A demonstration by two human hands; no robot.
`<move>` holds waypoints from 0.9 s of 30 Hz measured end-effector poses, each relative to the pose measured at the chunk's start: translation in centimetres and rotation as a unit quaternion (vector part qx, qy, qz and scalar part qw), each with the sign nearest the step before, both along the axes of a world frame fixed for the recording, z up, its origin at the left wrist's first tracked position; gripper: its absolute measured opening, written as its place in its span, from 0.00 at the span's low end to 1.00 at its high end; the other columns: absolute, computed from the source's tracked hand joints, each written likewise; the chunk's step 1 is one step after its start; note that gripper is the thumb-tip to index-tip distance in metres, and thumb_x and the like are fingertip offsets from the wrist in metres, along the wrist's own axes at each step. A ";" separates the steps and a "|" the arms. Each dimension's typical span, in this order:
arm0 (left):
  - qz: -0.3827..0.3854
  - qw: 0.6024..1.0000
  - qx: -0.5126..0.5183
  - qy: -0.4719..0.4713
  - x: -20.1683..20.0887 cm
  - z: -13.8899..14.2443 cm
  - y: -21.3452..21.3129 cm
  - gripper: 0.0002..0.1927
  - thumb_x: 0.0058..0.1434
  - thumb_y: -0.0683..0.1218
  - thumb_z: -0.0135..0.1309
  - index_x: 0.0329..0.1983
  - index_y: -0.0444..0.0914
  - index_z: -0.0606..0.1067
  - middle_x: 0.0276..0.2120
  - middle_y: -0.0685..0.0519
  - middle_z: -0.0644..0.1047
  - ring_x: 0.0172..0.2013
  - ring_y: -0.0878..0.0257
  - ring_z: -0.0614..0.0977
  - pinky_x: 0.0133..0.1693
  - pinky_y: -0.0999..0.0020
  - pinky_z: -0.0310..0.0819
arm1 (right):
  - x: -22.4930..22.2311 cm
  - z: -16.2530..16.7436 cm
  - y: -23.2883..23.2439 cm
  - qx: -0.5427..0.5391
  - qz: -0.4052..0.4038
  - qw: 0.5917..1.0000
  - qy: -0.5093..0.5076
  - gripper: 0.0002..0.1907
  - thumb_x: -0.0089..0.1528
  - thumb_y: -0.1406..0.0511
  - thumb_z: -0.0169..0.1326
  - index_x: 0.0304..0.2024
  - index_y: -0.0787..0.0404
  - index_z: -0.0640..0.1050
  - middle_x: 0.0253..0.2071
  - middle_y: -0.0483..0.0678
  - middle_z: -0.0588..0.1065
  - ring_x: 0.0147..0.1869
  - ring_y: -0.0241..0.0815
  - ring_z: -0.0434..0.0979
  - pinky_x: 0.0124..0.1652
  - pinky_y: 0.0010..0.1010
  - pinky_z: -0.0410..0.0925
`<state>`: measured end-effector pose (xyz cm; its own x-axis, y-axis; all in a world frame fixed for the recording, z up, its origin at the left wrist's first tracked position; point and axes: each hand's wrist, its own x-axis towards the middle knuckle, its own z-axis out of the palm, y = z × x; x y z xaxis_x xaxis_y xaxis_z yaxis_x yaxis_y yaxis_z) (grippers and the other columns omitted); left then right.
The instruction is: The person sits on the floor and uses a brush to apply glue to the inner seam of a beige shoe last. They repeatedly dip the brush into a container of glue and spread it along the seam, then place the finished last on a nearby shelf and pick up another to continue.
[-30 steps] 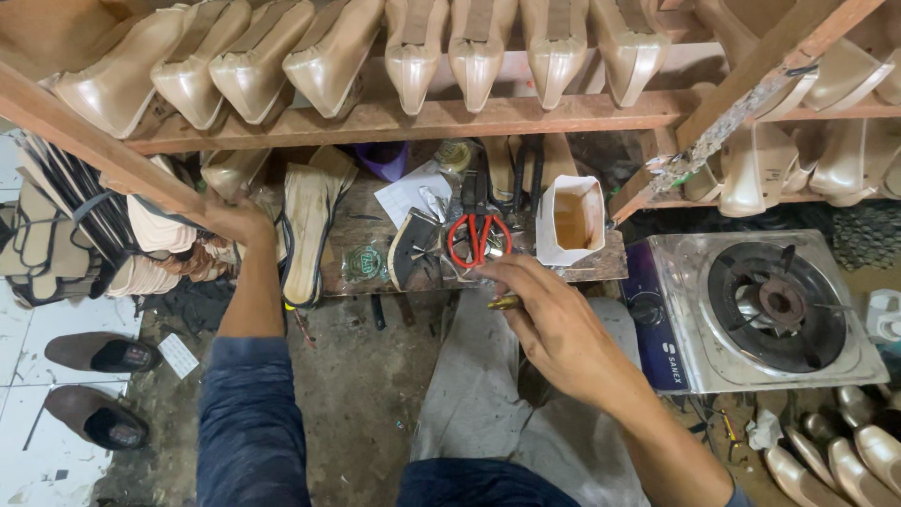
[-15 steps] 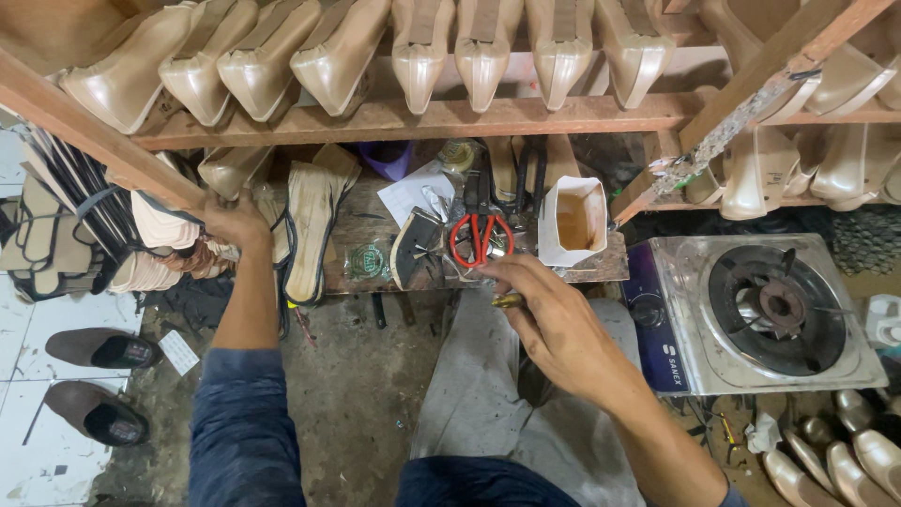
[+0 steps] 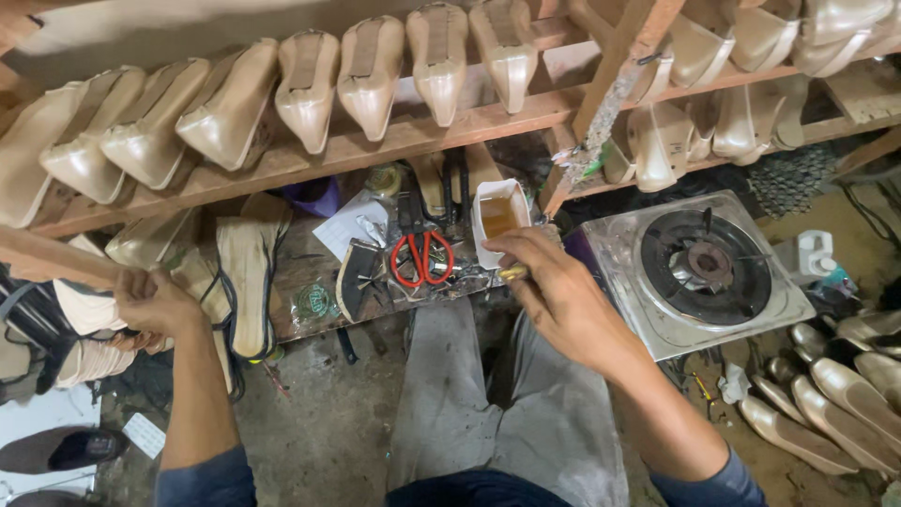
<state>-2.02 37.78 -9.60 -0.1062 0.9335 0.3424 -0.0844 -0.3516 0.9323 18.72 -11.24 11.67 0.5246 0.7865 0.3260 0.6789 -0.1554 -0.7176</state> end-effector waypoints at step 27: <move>-0.713 0.670 -0.206 -0.022 17.8 11.4 -45.5 0.17 0.69 0.37 0.51 0.61 0.30 0.73 0.52 0.46 0.80 0.52 0.62 0.82 0.57 0.68 0.77 | 29.3 -11.5 -15.4 0.099 -0.245 0.959 0.099 0.07 0.64 0.73 0.55 0.45 0.67 0.81 0.37 0.49 0.78 0.40 0.35 0.77 0.42 0.26 0.70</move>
<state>15.79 -7.71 1.77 0.9924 0.1122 0.0506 -0.0919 0.4027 0.9107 47.97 -26.63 0.16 0.8829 0.3620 0.2991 0.4060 -0.2685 -0.8735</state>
